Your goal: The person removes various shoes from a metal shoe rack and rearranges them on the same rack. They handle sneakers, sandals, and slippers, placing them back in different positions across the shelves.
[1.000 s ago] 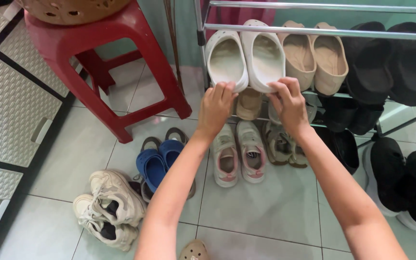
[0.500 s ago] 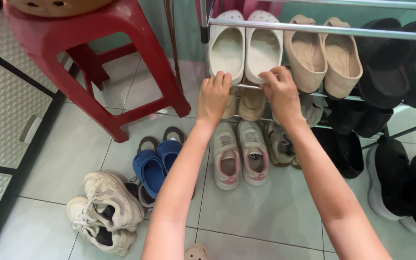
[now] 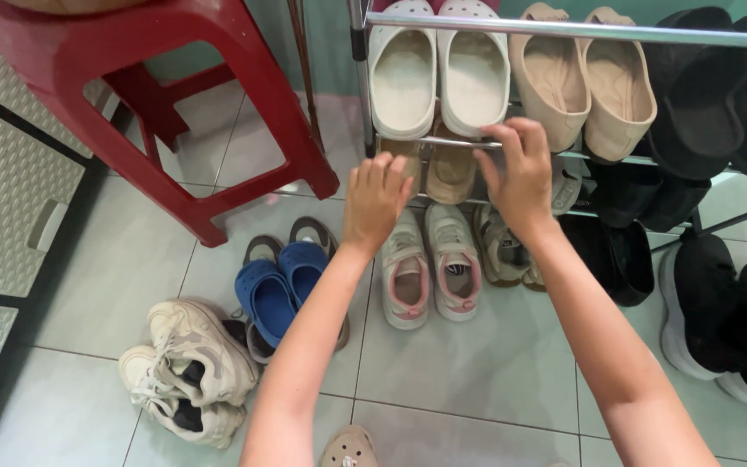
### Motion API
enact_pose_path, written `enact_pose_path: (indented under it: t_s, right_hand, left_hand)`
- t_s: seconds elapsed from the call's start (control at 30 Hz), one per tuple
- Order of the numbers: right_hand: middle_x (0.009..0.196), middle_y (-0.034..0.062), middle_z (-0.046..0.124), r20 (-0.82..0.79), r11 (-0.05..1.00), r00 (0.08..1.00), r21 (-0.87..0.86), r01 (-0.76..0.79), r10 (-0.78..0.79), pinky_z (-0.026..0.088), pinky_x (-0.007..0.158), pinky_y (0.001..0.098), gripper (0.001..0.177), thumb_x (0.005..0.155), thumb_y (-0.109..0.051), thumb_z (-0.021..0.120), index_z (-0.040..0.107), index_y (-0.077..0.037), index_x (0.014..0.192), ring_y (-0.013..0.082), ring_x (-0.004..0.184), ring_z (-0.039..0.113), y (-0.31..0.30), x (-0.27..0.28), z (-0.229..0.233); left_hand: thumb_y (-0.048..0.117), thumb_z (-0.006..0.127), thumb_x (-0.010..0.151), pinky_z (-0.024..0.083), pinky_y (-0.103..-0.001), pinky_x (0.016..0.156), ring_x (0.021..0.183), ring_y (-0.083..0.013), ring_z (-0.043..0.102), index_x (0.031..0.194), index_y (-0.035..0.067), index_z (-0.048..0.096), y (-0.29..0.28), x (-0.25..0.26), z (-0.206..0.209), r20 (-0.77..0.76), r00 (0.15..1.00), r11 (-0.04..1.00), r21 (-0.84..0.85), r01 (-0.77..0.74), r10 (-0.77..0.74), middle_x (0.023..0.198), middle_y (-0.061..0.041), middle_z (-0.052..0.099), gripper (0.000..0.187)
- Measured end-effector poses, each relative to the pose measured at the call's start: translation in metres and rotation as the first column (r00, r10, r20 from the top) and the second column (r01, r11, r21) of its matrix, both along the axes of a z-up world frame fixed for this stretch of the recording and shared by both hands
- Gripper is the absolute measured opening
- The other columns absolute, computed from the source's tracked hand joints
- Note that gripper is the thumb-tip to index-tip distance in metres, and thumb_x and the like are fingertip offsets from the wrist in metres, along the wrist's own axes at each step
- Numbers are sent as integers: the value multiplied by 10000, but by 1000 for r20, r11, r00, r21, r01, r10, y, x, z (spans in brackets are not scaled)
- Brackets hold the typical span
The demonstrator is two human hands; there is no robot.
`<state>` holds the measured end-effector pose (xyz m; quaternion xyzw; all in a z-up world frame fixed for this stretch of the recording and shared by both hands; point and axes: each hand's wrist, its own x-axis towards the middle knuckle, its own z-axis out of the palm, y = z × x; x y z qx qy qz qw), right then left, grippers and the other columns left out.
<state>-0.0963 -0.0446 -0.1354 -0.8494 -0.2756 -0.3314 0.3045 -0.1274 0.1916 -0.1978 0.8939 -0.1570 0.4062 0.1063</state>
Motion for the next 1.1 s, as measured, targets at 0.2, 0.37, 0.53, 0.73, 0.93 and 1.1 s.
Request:
enact_pose_path:
  t_s: [0.2,0.37,0.53,0.73,0.93,1.1]
  right_hand:
    - [1174,163,602,-195,982,980,-169,-82,48,484,937,463,325,877,-107,767,658,-57,1179,387,1104,596,-14,-36,-84]
    - [1147,111,646,-463,875,886,-431,-222,-3,458,938,488,336,903,-361,700,714,-100,1114,342,1091,605,-33,-63,-154]
    - [1174,94,661,-446,825,895,-495,-274,30,455,955,474,352,867,-442,689,740,-111,976,312,1114,601,-47,-91,-187]
    - [1053,75,664,-464,793,886,-536,-288,8,468,907,464,409,799,-463,734,701,-102,988,330,1068,602,-54,-115,-195]
    - [1088,94,630,-614,874,789,-393,-287,-16,543,796,468,208,902,-244,677,621,-116,1056,345,968,673,-48,-118,-212]
    - [1110,106,625,-722,915,692,-271,-299,13,539,786,487,205,908,-204,689,607,-95,1060,372,985,660,-48,-106,-190]
  left_hand:
    - [277,710,917,472,-418,880,1078,-280,593,1100,106,624,5,-43,-97,-372,921,975,136,178,-117,1097,-76,621,265]
    - [417,671,899,456,-451,970,1086,-270,593,1076,109,667,-9,-82,-156,-446,862,898,234,373,-242,1123,-78,651,356]
    - [542,717,811,424,-444,980,1064,-279,583,1137,35,677,-28,-104,-171,-586,775,874,220,433,-236,1081,-99,656,604]
    - [431,770,798,411,-431,998,1044,-256,599,1133,72,673,-30,-105,-190,-641,756,902,237,361,-134,1028,-67,677,500]
    - [334,795,799,400,-474,913,1004,-256,665,1064,112,678,-40,-108,-215,-725,684,981,70,180,-74,996,-73,712,365]
    - [327,792,816,384,-499,917,1009,-275,674,1038,123,681,-26,-101,-185,-712,691,990,-39,133,-121,1004,-88,726,322]
